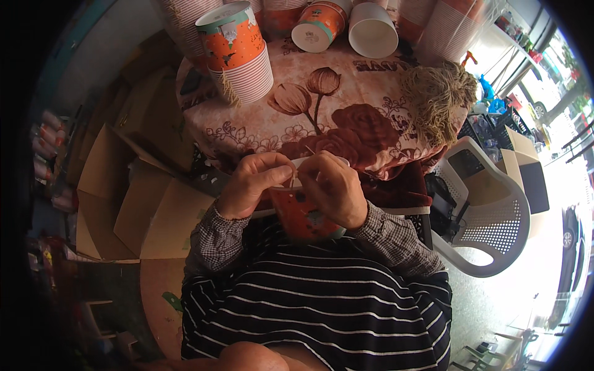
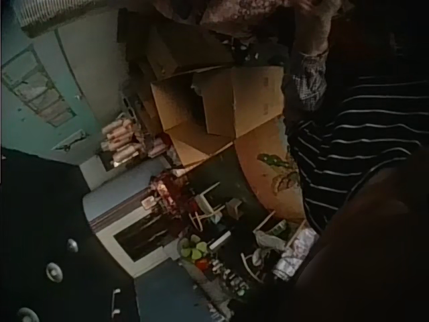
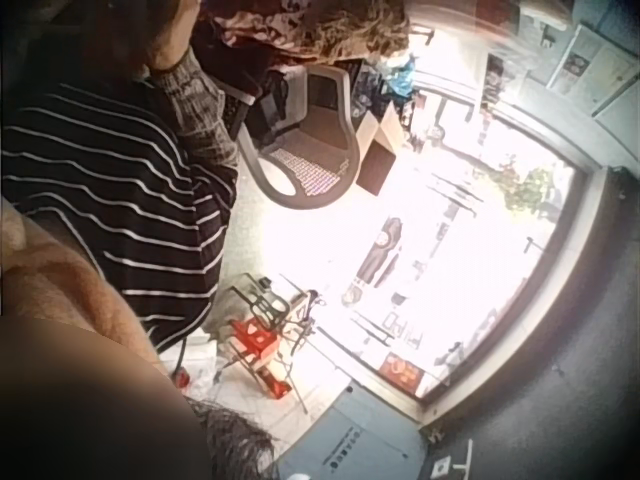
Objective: Attaching and securing string handles onto decorative paper buckets at a workspace.
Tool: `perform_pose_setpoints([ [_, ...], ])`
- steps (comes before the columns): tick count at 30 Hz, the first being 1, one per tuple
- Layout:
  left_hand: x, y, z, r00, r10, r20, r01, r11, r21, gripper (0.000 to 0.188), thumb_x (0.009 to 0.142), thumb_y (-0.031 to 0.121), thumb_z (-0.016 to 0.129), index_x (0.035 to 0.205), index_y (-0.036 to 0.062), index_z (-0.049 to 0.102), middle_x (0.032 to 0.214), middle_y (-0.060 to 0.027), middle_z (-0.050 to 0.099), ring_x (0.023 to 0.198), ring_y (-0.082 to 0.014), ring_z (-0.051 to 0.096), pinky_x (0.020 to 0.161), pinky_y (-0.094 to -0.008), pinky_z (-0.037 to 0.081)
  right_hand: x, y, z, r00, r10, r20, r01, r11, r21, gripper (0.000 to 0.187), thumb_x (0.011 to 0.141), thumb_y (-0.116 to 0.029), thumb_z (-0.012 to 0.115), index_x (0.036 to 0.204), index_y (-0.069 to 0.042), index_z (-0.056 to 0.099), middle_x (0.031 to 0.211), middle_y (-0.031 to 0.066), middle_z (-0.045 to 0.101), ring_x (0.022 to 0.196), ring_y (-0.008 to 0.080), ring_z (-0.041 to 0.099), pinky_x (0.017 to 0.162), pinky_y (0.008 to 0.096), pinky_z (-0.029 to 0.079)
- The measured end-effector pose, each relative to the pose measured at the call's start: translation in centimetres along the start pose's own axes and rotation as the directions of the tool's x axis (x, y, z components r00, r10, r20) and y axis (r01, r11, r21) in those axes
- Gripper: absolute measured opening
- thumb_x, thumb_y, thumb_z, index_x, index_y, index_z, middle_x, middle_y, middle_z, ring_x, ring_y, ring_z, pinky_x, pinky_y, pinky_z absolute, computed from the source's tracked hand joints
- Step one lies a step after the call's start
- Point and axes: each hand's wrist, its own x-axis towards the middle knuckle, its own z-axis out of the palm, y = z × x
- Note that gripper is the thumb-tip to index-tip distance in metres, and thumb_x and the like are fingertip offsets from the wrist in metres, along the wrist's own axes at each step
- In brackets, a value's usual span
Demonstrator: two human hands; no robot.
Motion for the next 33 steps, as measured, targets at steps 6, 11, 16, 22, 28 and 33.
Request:
perform_pose_setpoints([
  [6,0.3,-0.3,0.3,0.996,0.067,-0.052,-0.067,0.998,-0.001,0.020,0.094,0.018,0.062,0.100,-0.0006,0.066,0.088,0.0001,0.065,0.075,-0.0048,0.056,0.073,-0.0204,0.049,0.0,-0.4,0.4,0.998,0.005,-0.067,-0.003,1.000,0.029,0.018,0.082,0.002,0.067,0.099,-0.002,0.062,0.090,0.0098,0.065,0.070,0.0209,0.065,0.057,0.0281,0.053],
  [11,0.2,-0.2,1.2,0.993,0.086,-0.078,-0.088,0.996,-0.024,0.020,0.095,0.017,0.062,0.102,-0.0013,0.066,0.087,-0.0010,0.066,0.079,-0.0054,0.059,0.075,-0.0210,0.050,0.4,-0.3,0.0,0.982,-0.170,-0.085,0.165,0.985,-0.057,0.020,0.081,0.002,0.068,0.100,-0.001,0.063,0.090,0.0095,0.066,0.072,0.0203,0.066,0.058,0.0279,0.054],
  [16,0.3,-0.8,0.4,0.990,0.127,-0.060,-0.125,0.991,0.038,0.020,0.095,0.015,0.061,0.104,-0.0023,0.066,0.090,-0.0031,0.067,0.083,-0.0064,0.061,0.077,-0.0219,0.051,0.1,0.3,-0.3,0.994,-0.065,-0.091,0.066,0.998,0.005,0.014,0.082,0.004,0.066,0.095,0.000,0.064,0.087,0.0103,0.067,0.075,0.0197,0.067,0.062,0.0281,0.054],
  [22,0.2,-1.0,0.7,0.979,0.185,-0.091,-0.166,0.970,0.178,0.016,0.094,0.013,0.060,0.101,-0.0013,0.066,0.085,-0.0004,0.064,0.077,-0.0045,0.057,0.071,-0.0197,0.048,-0.2,0.0,-0.4,0.997,0.017,-0.075,-0.014,0.999,0.032,0.013,0.083,0.004,0.063,0.095,-0.001,0.062,0.090,0.0104,0.067,0.076,0.0184,0.067,0.062,0.0274,0.054],
  [28,0.3,-1.3,1.2,0.961,0.217,-0.173,-0.192,0.970,0.150,0.015,0.097,0.016,0.057,0.101,0.0017,0.061,0.079,0.0029,0.058,0.070,-0.0015,0.051,0.064,-0.0179,0.044,0.3,-0.5,-0.6,0.999,0.012,-0.051,-0.009,0.998,0.056,0.012,0.085,0.002,0.062,0.096,-0.001,0.060,0.094,0.0095,0.066,0.072,0.0161,0.065,0.063,0.0269,0.053],
  [33,0.4,-1.5,1.3,0.954,0.239,-0.179,-0.214,0.965,0.150,0.014,0.098,0.016,0.055,0.101,0.0034,0.059,0.078,0.0051,0.055,0.068,0.0002,0.047,0.061,-0.0158,0.039,0.2,-0.5,-1.2,0.990,0.130,0.053,-0.136,0.982,0.130,0.009,0.088,0.000,0.057,0.097,0.000,0.057,0.093,0.0101,0.067,0.073,0.0147,0.065,0.063,0.0268,0.053],
])
